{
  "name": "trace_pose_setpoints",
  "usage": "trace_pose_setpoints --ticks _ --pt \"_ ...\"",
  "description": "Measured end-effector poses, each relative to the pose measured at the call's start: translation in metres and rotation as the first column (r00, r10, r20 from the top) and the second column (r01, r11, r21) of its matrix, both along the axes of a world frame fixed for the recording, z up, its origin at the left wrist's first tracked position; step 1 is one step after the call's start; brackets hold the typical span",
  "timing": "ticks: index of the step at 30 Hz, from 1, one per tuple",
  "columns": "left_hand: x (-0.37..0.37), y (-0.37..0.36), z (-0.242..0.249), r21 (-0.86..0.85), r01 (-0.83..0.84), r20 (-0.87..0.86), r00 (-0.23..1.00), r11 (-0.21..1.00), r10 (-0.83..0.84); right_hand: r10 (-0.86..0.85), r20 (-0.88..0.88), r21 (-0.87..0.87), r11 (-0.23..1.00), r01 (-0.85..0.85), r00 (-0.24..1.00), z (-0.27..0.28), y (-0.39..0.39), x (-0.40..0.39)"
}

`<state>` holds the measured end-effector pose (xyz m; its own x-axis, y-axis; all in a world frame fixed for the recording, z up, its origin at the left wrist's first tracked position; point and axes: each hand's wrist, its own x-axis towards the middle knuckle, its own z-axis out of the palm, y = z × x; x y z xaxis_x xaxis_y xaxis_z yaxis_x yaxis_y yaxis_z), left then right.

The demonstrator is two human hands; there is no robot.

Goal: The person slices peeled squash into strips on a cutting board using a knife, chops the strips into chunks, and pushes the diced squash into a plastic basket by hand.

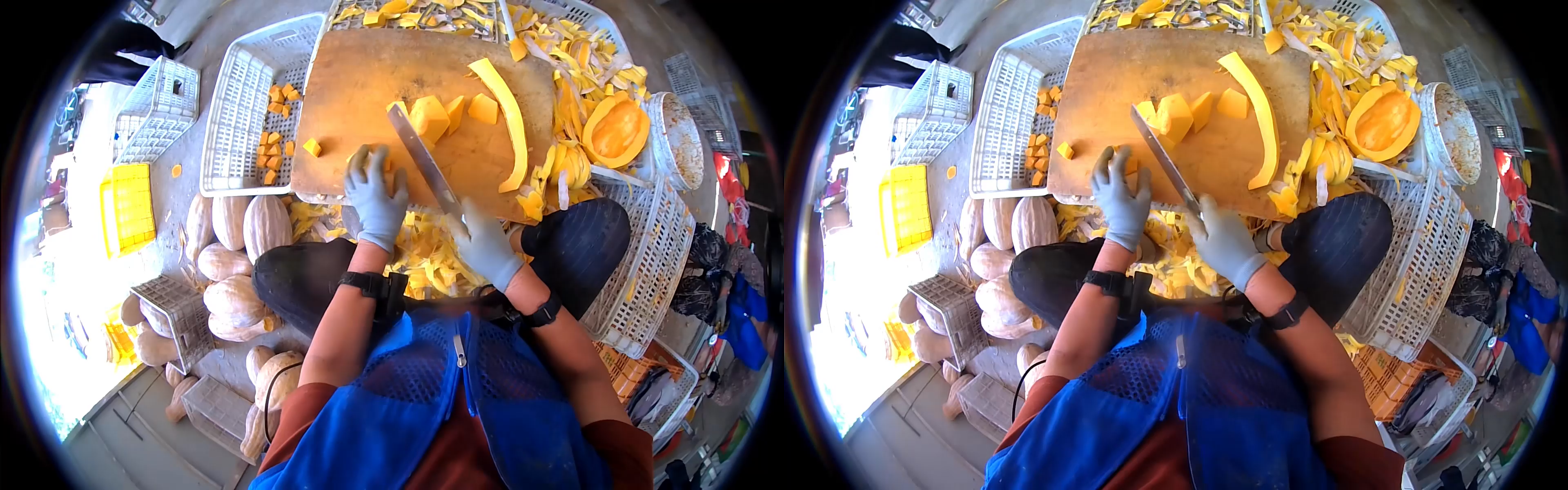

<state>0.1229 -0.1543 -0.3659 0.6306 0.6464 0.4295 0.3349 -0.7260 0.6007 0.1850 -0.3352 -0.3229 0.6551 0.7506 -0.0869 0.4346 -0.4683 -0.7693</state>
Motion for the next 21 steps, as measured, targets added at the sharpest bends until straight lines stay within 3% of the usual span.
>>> trace_pose_setpoints --ticks 3,4,7,8,10,13,14,17,18,21 --pt "0.014 0.0 -0.002 0.198 0.174 -0.126 0.98 0.965 -0.152 -0.069 -0.037 0.088 0.993 0.072 0.997 0.013 -0.008 0.006" --pt "0.017 0.007 -0.008 0.172 0.213 -0.154 0.97 0.962 -0.187 -0.102 0.05 0.13 0.987 0.095 0.993 0.018 -0.009 0.008" --pt "0.016 0.068 -0.038 0.411 0.264 -0.406 0.91 0.873 -0.084 -0.185 -0.072 0.151 0.969 0.194 0.98 0.033 -0.013 0.012" --pt "0.021 0.083 -0.035 0.421 0.137 -0.349 0.937 0.897 0.021 -0.236 -0.271 0.069 0.962 0.264 0.933 0.033 -0.017 0.012" --pt "0.033 0.09 0.001 0.441 -0.024 -0.347 0.917 0.897 0.195 -0.249 -0.188 0.09 0.959 0.269 0.95 0.022 -0.025 0.014" --pt "0.067 0.089 0.007 0.227 0.388 -0.235 0.912 0.894 -0.336 -0.289 -0.249 0.129 0.936 0.328 0.924 0.018 -0.023 0.018" --pt "0.076 0.086 0.005 0.258 0.416 -0.286 0.895 0.872 -0.342 -0.302 -0.261 0.128 0.93 0.343 0.917 0.019 -0.021 0.018" --pt "0.094 0.053 0.017 -0.078 0.201 -0.051 0.977 0.976 -0.205 -0.334 -0.228 0.119 0.923 0.367 0.914 0.018 -0.019 0.019" --pt "0.095 0.04 0.023 0.002 0.245 -0.199 0.95 0.969 -0.24 -0.344 -0.215 0.117 0.92 0.373 0.914 0.017 -0.019 0.019" --pt "0.093 0.021 0.021 0.016 0.315 -0.484 0.833 0.949 -0.268 -0.336 -0.213 0.12 0.923 0.366 0.917 0.012 -0.018 0.02"
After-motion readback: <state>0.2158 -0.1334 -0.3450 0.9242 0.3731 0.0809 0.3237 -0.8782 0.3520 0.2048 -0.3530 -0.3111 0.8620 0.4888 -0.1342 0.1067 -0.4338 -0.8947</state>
